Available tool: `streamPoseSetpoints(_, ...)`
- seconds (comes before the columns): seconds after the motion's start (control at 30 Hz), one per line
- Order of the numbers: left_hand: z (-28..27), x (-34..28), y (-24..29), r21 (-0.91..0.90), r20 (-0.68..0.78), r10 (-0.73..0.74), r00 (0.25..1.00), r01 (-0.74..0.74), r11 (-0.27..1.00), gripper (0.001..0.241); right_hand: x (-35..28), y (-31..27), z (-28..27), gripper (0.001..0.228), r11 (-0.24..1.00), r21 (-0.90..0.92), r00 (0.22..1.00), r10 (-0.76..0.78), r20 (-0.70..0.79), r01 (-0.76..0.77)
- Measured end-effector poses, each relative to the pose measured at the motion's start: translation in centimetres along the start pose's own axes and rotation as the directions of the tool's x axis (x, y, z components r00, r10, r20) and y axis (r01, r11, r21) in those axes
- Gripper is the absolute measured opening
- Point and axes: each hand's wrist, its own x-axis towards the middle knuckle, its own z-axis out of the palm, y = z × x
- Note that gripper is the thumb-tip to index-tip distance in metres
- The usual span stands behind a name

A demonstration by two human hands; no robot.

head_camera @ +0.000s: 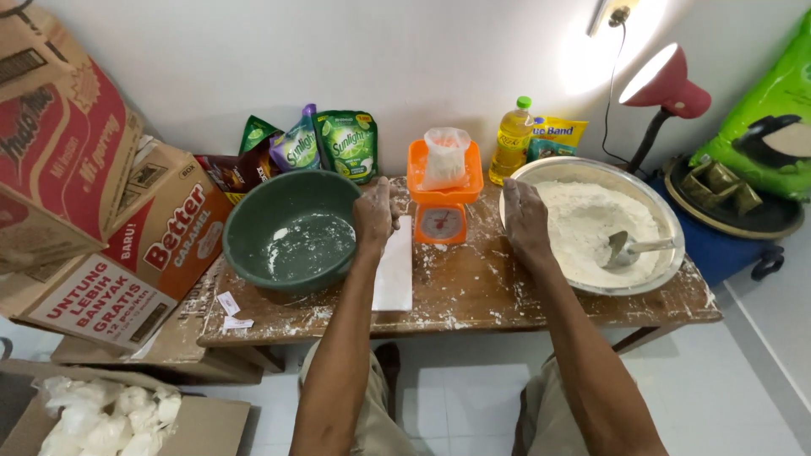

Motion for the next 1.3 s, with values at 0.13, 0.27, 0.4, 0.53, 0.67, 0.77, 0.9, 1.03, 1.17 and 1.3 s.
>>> streamPoseSetpoints(0.13, 0.0, -0.6, 0.4, -0.011, 0.003, 0.007, 1.0, -0.007, 1.0, 0.047, -0.5, -0.9, -1.0, 0.057, 0.999, 0.04, 1.0, 0.007, -0.03, -0.006)
streamPoseSetpoints(0.27, -0.8, -0.5, 0.1, -0.012, 0.008, 0.018, 1.0, -0.018, 1.0, 0.046, 0.0, 1.1, -0.6, 0.055, 0.997, 0.076, 0.997, 0.036, -0.062, -0.032)
streamPoseSetpoints(0.4, -1.4, 0.2, -0.3, 0.065, 0.016, 0.045, 0.999, -0.046, 0.997, 0.047, 0.6, 2.2, -0.5, 0.052, 0.994, 0.093, 0.994, 0.057, -0.094, -0.048)
streamPoseSetpoints(0.53, -1.7, 0.5, -1.0, 0.095, -0.001, 0.042, 0.999, -0.041, 0.995, 0.045, 0.9, 1.9, -0.2, 0.053, 0.989, 0.111, 0.99, 0.109, -0.087, -0.099)
streamPoseSetpoints(0.67, -1.7, 0.4, -1.3, 0.085, 0.012, 0.039, 0.999, -0.04, 0.996, 0.039, 0.7, 1.5, 0.0, 0.048, 0.97, 0.209, 0.985, 0.147, -0.089, -0.126)
streamPoseSetpoints(0.77, -1.8, 0.9, -1.2, 0.138, 0.026, 0.068, 0.997, -0.071, 0.988, 0.038, 0.7, 1.4, 0.2, 0.048, 0.959, 0.269, 0.988, 0.116, -0.101, -0.085)
streamPoseSetpoints(0.9, -1.5, 1.2, -0.4, 0.145, 0.027, 0.084, 0.996, -0.087, 0.986, 0.046, 0.8, 2.1, 0.4, 0.048, 0.951, 0.304, 0.992, 0.086, -0.088, -0.055)
streamPoseSetpoints(1.03, -0.8, 4.1, -2.8, 0.222, 0.03, 0.09, 0.995, -0.095, 0.971, 0.055, 1.3, 3.2, 0.7, 0.046, 0.954, 0.295, 0.992, 0.09, -0.083, -0.062)
streamPoseSetpoints(1.17, 1.0, 5.9, -1.4, 0.346, 0.047, 0.111, 0.993, -0.12, 0.931, 0.047, 3.5, 4.4, 1.3, 0.046, 0.987, 0.14, 0.989, 0.1, -0.111, -0.084)
streamPoseSetpoints(1.3, 2.8, 5.6, 1.7, 0.4, 0.073, 0.104, 0.992, -0.125, 0.908, 0.051, 5.9, 2.3, 1.7, 0.054, 0.994, 0.017, 0.989, 0.112, -0.098, -0.111)
